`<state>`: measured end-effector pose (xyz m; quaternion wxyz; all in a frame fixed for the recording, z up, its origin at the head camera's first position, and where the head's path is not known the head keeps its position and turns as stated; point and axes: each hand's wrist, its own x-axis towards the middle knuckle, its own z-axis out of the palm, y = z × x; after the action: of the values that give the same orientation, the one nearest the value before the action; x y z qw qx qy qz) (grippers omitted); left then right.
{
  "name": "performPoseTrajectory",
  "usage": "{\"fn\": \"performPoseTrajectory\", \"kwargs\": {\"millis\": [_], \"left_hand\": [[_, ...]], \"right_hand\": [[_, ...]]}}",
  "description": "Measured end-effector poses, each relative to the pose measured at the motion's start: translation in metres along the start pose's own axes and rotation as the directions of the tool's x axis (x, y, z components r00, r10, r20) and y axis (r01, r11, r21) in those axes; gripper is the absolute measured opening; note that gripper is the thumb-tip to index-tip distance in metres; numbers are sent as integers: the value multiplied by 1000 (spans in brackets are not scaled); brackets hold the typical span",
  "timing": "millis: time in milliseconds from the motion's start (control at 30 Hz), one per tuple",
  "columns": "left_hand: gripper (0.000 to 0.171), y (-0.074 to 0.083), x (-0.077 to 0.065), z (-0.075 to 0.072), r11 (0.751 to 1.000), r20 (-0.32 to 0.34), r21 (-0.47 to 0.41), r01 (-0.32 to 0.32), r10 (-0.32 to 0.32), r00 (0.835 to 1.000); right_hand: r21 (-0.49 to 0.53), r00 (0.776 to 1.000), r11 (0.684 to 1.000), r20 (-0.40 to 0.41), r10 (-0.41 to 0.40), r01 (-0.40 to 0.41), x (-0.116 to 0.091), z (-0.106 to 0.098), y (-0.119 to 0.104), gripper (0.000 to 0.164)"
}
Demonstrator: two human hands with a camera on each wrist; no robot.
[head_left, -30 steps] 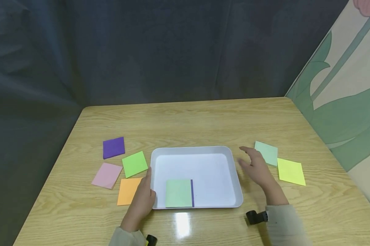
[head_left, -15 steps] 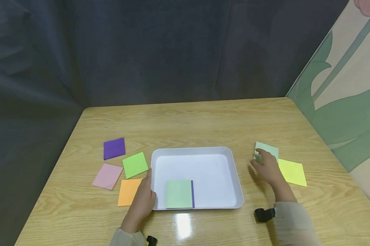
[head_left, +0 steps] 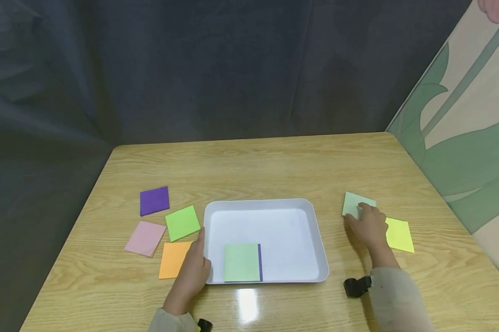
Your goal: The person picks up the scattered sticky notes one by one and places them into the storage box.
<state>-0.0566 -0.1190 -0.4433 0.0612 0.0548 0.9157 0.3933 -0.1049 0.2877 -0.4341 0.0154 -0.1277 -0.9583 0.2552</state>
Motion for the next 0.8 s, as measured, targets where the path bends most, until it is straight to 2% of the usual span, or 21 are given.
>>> {"fn": "performPoseTrajectory", "kwargs": {"millis": [267, 467, 800], "left_hand": [[64, 0, 0, 0, 1000, -6, -7, -11, 11, 1000], [64, 0, 0, 0, 1000, -7, -8, -8, 8, 1000], [62, 1, 0, 0, 1000, -10, -7, -2, 2, 1000]], "right_hand": [[-65, 998, 996, 17, 68, -67, 5, 2, -3, 65], [-119, 987, 981, 40, 159, -153, 9, 5, -6, 77], [-162, 970, 962, 66, 233, -220, 19, 9, -8, 88]]}}
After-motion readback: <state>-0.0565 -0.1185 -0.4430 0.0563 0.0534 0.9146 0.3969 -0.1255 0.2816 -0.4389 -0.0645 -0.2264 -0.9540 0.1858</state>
